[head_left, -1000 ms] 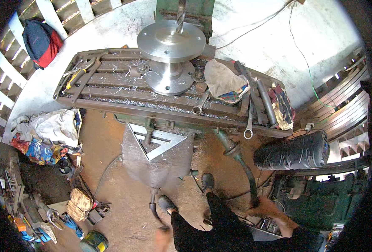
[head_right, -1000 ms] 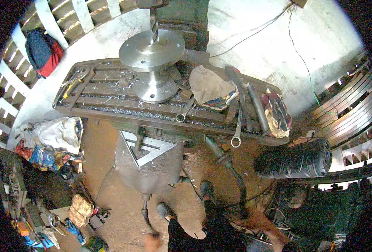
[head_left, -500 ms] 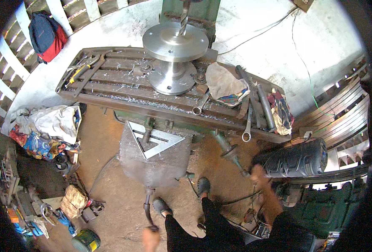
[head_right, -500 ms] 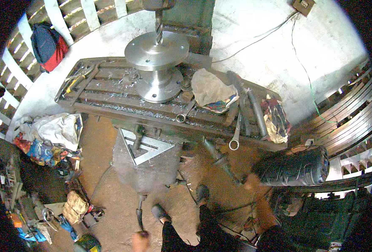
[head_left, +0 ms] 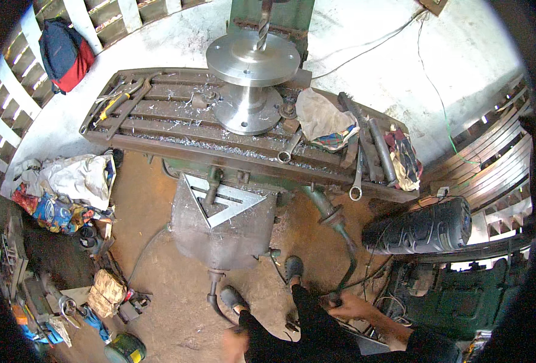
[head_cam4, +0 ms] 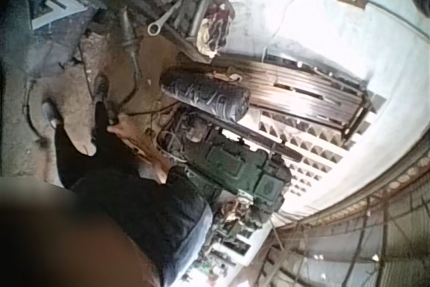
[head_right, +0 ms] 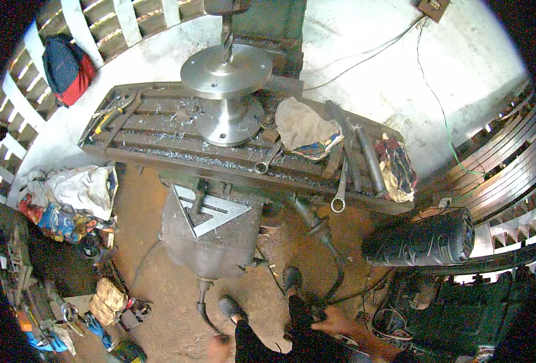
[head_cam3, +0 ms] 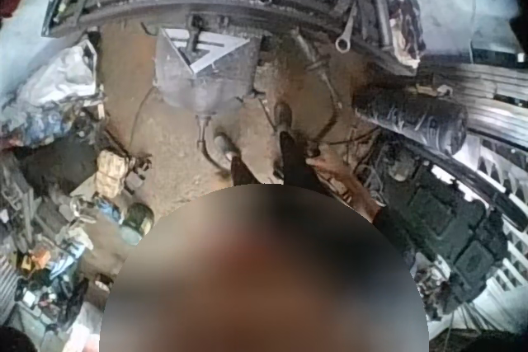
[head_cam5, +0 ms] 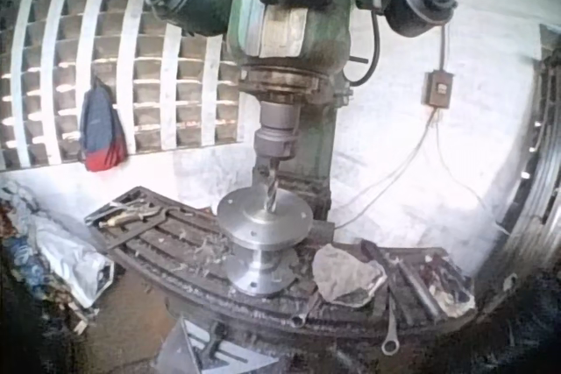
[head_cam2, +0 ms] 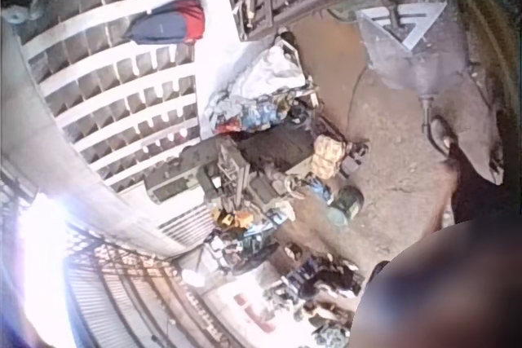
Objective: The person operates a drill press in a workshop, using a hammer to tap a metal rod and adjusting the machine with handwheels. They then use a brush to clear metal shavings from the table and reposition the workpiece.
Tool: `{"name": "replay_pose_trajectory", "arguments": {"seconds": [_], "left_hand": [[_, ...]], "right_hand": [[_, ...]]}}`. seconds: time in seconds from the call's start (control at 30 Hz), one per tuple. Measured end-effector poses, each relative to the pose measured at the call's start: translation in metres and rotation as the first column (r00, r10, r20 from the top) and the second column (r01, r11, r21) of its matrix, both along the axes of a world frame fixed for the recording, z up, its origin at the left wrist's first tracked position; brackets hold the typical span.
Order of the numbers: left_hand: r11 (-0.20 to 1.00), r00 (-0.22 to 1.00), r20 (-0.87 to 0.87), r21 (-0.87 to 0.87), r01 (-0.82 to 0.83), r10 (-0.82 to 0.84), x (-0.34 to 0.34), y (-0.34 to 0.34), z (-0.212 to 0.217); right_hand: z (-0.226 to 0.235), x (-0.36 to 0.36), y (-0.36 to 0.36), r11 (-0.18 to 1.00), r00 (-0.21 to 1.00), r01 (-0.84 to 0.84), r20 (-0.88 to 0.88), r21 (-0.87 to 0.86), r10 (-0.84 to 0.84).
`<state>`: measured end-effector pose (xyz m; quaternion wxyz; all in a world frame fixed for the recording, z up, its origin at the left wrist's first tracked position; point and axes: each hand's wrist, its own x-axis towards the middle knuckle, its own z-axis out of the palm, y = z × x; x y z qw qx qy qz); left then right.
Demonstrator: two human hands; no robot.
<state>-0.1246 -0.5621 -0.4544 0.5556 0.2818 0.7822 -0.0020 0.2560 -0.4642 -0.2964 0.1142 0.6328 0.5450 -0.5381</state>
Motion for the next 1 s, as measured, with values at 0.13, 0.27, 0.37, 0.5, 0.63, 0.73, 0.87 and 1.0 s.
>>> {"name": "replay_pose_trajectory", "arguments": {"seconds": [0.13,0.27,0.37,0.5,0.63,0.73,0.87,1.0], "left_hand": [[0.945,0.983,-0.069,0.296,-0.141,0.169,-0.001,0.065,-0.091],[0.926,0.745,-0.644,0.149,0.346,-0.175,-0.166,0.092,-0.063],[0.958,0.895,-0.435,0.285,0.036,0.096,-0.134,0.021,-0.001],[0.980,0.991,-0.003,0.145,0.134,-0.135,0.039,-0.015,-0.049],[0.914,0.907,-0.399,0.305,0.267,-0.131,-0.031,0.066,-0.133],[0.952,0.740,-0.666,0.160,0.259,-0.089,-0.160,0.080,-0.095],[0.982,0.743,-0.663,0.183,0.040,0.093,-0.107,-0.004,-0.009],[0.995,0.969,-0.234,0.040,0.093,-0.081,0.051,-0.020,-0.065]], "right_hand": [[0.069,0.063,0.008,0.919,0.961,0.174,0.143,0.354,-0.237],[0.058,0.169,0.045,0.736,0.811,0.292,0.250,0.610,-0.529],[-0.025,0.225,0.090,0.734,0.766,-0.023,0.484,0.678,-0.423],[-0.170,0.186,0.093,0.814,0.720,-0.080,0.598,0.576,-0.352],[-0.221,0.054,0.029,0.991,0.867,-0.109,0.495,0.083,0.054],[-0.146,-0.001,-0.008,0.962,0.999,-0.031,0.034,0.271,0.023],[0.016,-0.009,0.001,0.982,0.982,0.177,-0.075,0.065,-0.172],[0.115,0.001,0.037,0.916,0.922,0.381,0.018,0.125,-0.386]]}}
